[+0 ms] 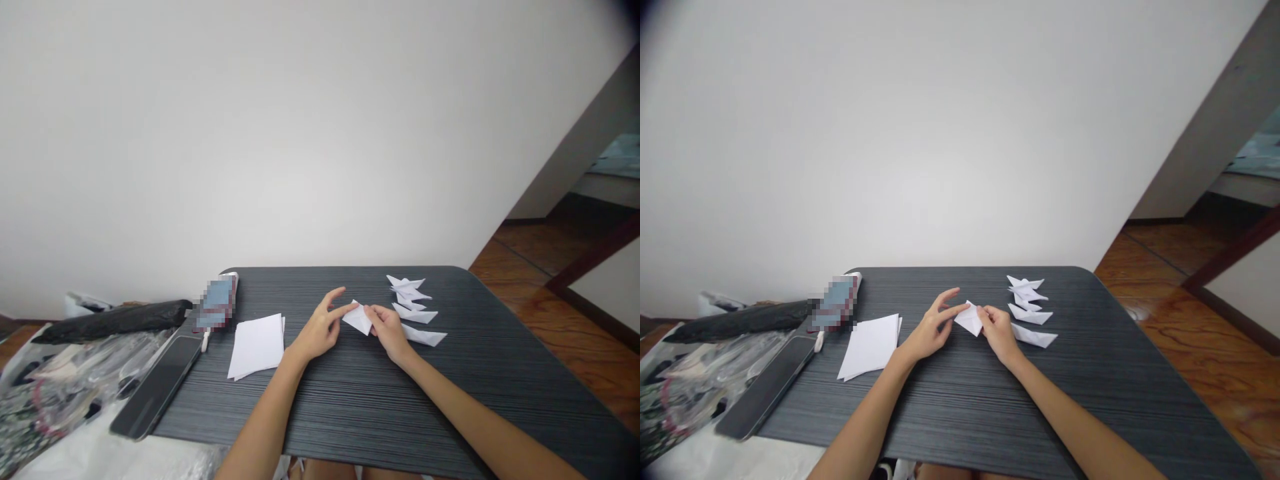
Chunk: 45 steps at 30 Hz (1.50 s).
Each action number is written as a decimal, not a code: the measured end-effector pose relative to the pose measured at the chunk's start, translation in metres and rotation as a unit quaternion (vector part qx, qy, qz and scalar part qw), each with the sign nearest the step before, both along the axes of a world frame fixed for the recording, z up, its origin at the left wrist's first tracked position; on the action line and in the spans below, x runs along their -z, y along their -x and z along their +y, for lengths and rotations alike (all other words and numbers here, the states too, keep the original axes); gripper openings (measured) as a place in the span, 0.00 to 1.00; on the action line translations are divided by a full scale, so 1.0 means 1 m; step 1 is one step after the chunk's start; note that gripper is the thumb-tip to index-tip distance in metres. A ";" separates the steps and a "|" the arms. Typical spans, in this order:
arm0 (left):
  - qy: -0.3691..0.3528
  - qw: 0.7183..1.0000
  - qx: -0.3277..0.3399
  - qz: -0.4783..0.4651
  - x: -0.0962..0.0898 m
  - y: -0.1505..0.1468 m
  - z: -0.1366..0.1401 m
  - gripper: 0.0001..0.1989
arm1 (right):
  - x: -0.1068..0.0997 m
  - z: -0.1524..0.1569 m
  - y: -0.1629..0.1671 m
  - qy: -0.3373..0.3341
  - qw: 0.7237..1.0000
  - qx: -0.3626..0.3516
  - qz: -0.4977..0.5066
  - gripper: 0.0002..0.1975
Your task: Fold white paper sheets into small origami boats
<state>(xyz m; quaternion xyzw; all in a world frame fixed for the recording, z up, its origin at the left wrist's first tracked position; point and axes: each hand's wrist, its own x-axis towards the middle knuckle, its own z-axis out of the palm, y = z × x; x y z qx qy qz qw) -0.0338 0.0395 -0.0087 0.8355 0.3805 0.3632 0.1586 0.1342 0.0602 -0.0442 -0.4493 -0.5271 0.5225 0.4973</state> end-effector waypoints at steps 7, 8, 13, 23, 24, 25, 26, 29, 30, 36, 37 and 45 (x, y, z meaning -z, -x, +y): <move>-0.057 0.998 0.006 0.016 0.015 -0.010 0.002 0.15 | -0.001 -0.002 0.000 0.027 0.996 -0.083 0.017 0.21; -0.033 0.999 -0.003 -0.007 0.015 -0.011 0.002 0.14 | -0.002 -0.001 -0.001 0.027 0.995 -0.093 0.017 0.22; 0.155 0.975 -0.077 -0.137 0.011 -0.017 0.001 0.15 | -0.010 0.000 -0.009 -0.048 0.992 -0.116 0.014 0.18; 0.358 0.883 0.018 -0.304 0.005 -0.025 0.001 0.20 | -0.014 0.000 -0.015 -0.047 0.990 -0.134 -0.002 0.15; 0.362 0.877 0.022 -0.315 0.005 -0.025 0.001 0.20 | -0.016 0.000 -0.017 -0.056 0.988 -0.142 0.004 0.14; 0.363 0.873 0.024 -0.325 0.004 -0.024 0.001 0.21 | -0.017 0.000 -0.019 -0.069 0.986 -0.151 0.009 0.14; 0.365 0.868 0.026 -0.335 0.004 -0.023 0.001 0.20 | -0.019 0.001 -0.020 -0.086 0.983 -0.160 0.012 0.13; 0.376 0.850 0.040 -0.367 0.005 -0.020 0.002 0.19 | -0.023 0.002 -0.024 -0.130 0.976 -0.176 0.016 0.10; 0.382 0.841 0.051 -0.379 0.006 -0.020 0.002 0.18 | -0.023 0.002 -0.025 -0.144 0.973 -0.178 0.013 0.09; 0.437 0.813 0.053 -0.382 0.008 -0.022 0.002 0.24 | -0.022 0.003 -0.029 -0.225 0.954 -0.189 -0.065 0.10; 0.444 0.816 0.047 -0.367 0.007 -0.023 0.001 0.24 | -0.022 0.003 -0.029 -0.234 0.951 -0.190 -0.076 0.11; 0.465 0.812 0.050 -0.350 0.005 -0.025 -0.001 0.24 | -0.027 0.002 -0.033 -0.266 0.938 -0.194 -0.108 0.11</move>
